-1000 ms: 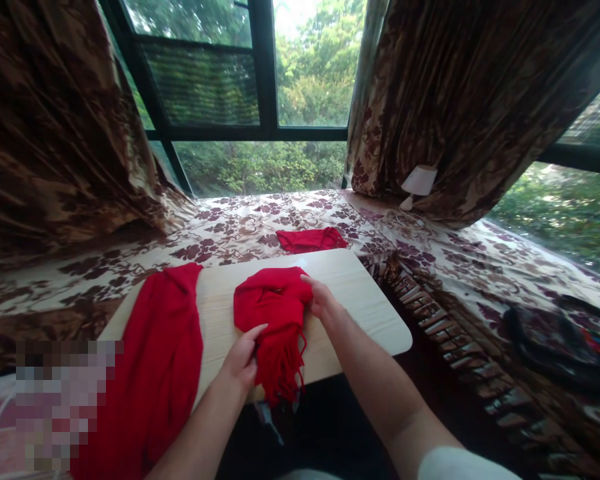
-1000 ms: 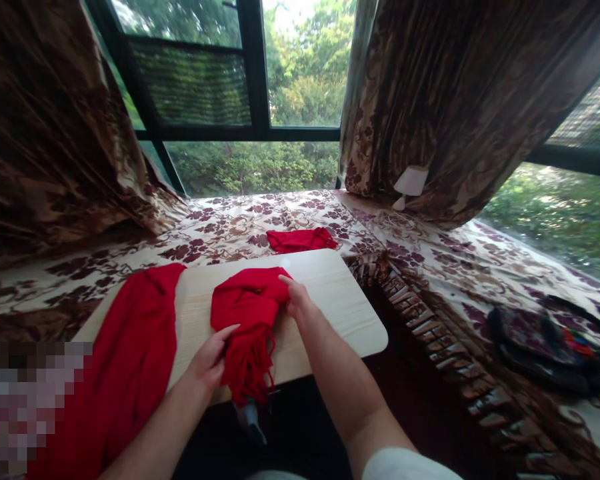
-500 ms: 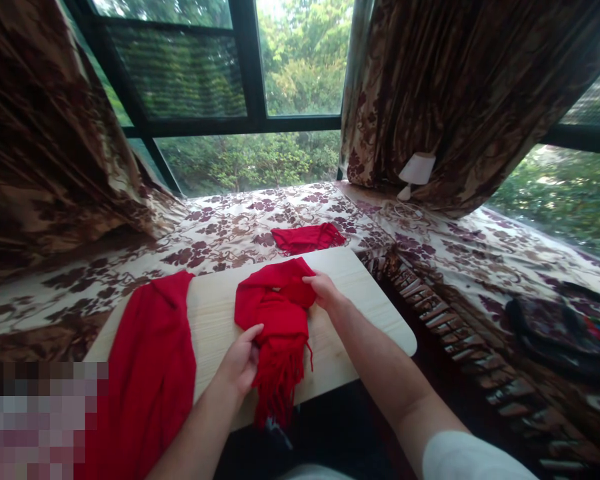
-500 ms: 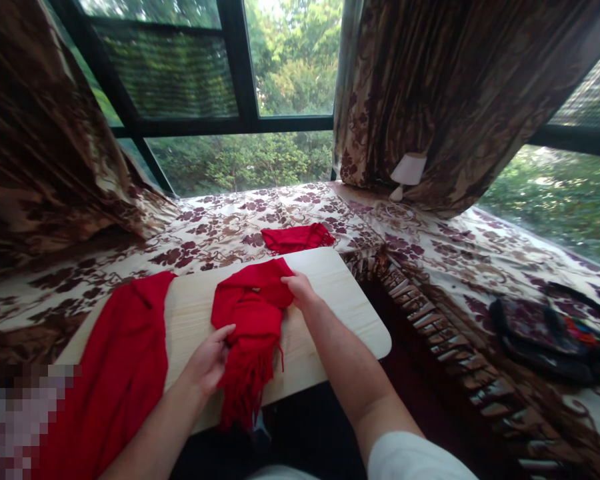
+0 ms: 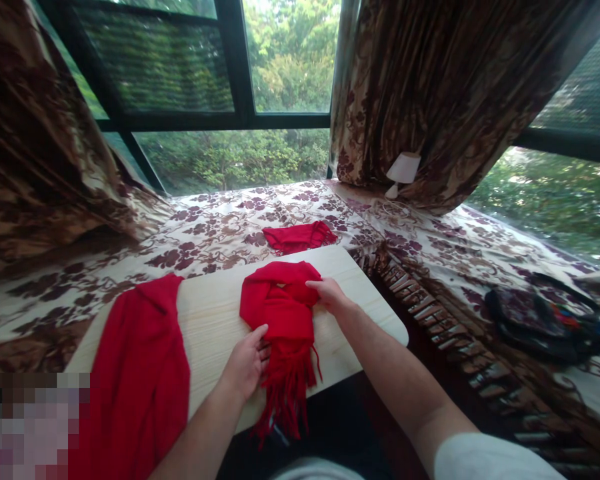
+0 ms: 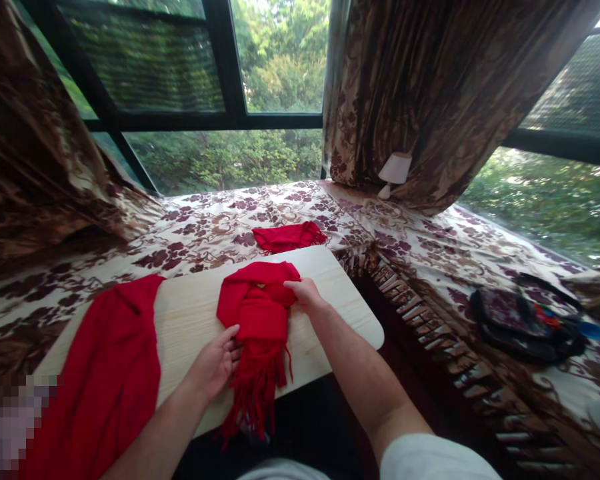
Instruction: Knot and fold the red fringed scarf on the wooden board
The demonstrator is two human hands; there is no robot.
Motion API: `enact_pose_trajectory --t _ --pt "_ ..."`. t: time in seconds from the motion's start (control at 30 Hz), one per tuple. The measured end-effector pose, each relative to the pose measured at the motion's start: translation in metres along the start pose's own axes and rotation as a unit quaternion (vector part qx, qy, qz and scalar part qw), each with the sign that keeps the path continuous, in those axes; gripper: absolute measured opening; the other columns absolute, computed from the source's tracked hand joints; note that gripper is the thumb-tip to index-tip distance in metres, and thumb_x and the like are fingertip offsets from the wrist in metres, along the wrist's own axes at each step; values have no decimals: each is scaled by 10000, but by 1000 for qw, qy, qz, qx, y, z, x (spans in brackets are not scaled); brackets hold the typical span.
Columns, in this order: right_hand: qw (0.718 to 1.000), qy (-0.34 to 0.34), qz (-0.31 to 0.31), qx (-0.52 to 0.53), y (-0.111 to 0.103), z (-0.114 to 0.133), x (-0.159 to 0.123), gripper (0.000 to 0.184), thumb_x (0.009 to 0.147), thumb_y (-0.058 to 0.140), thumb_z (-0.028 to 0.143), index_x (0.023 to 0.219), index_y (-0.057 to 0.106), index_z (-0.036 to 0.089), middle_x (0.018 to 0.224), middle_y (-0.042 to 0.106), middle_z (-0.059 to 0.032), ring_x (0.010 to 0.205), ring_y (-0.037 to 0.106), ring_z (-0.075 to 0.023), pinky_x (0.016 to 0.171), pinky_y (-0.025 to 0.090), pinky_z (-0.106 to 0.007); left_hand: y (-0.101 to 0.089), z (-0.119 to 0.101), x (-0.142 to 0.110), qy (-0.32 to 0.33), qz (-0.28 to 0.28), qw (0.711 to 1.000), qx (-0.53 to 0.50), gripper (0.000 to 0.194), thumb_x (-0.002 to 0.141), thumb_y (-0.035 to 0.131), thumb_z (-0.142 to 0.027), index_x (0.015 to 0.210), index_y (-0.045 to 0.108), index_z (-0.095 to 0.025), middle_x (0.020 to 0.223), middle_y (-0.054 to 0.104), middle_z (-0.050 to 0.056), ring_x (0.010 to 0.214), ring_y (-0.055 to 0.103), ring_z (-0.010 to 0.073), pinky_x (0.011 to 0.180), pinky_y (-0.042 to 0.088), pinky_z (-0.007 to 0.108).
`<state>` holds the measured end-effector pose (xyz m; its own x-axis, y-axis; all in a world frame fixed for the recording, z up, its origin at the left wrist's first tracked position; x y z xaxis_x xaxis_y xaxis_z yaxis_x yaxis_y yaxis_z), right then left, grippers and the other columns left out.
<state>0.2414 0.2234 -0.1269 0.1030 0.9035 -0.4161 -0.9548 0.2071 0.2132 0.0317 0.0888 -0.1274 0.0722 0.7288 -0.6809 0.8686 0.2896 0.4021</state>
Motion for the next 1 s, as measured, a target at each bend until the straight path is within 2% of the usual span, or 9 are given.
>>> enact_pose_trajectory --t 0.07,0.2,0.27,0.37,0.47,0.6,0.77,0.9,1.0 --pt "1000 -4 5 10 4 -1 0 151 667 691 90 815 717 104 688 733 -77 577 677 -188 514 537 -259 -4 -13 7 55 -34 998 4 91 910 603 -209 986 593 -159 713 686 33 478 618 134 468 518 239" --pt "999 -38 16 20 15 1 8 234 671 676 112 903 712 121 756 748 -63 666 708 -209 598 574 -294 9 -22 23 95 -31 995 12 335 827 712 -195 1107 528 -224 753 703 -1 455 609 123 429 465 202" --pt "998 -61 6 30 18 4 16 279 665 633 102 935 697 134 784 750 -39 721 715 -203 672 586 -304 23 -22 30 109 -15 994 18 369 763 756 -174 1066 549 -212 672 677 -22 393 562 116 378 403 182" --pt "995 -77 -11 63 20 9 27 344 641 558 85 958 664 164 773 741 2 745 711 -191 733 588 -317 43 -21 43 112 4 994 16 243 690 750 -110 882 607 -153 548 626 -19 349 530 124 348 368 192" --pt "990 -79 20 116 24 19 37 405 622 546 87 999 642 197 789 744 15 766 715 -196 773 589 -336 53 -26 56 122 2 993 -8 224 641 699 -27 828 632 -130 577 668 9 387 580 143 376 408 207" --pt "982 -50 58 175 24 33 53 390 629 544 115 994 640 218 807 750 -3 753 713 -206 738 592 -341 64 -39 71 136 11 991 -9 333 627 677 6 932 664 -127 664 722 29 478 655 175 451 493 240" --pt "977 -28 20 210 16 50 90 283 614 538 131 875 602 219 765 736 -18 782 716 -232 650 581 -330 83 -61 95 147 17 989 -12 470 612 694 34 1044 672 -148 730 742 27 548 689 179 528 534 250" --pt "982 -36 11 184 15 72 133 173 662 560 192 830 585 228 753 722 -25 771 708 -228 640 574 -333 109 -90 126 150 13 989 -7 419 622 687 51 989 675 -151 648 699 -9 421 606 136 447 470 222" --pt "983 -58 -1 174 11 96 170 186 686 554 201 864 598 230 766 721 -22 764 701 -222 643 574 -333 133 -114 156 139 22 990 3 327 639 663 40 910 658 -142 633 693 0 408 601 144 433 466 231"
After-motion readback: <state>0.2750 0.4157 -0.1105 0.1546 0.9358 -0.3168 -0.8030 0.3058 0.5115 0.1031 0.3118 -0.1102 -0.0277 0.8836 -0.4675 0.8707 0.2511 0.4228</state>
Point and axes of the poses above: each hand's wrist, its own x-axis towards the middle knuckle, its own y-axis out of the palm, z = x × y, the point moved 9 cm from there along x, towards the middle knuckle
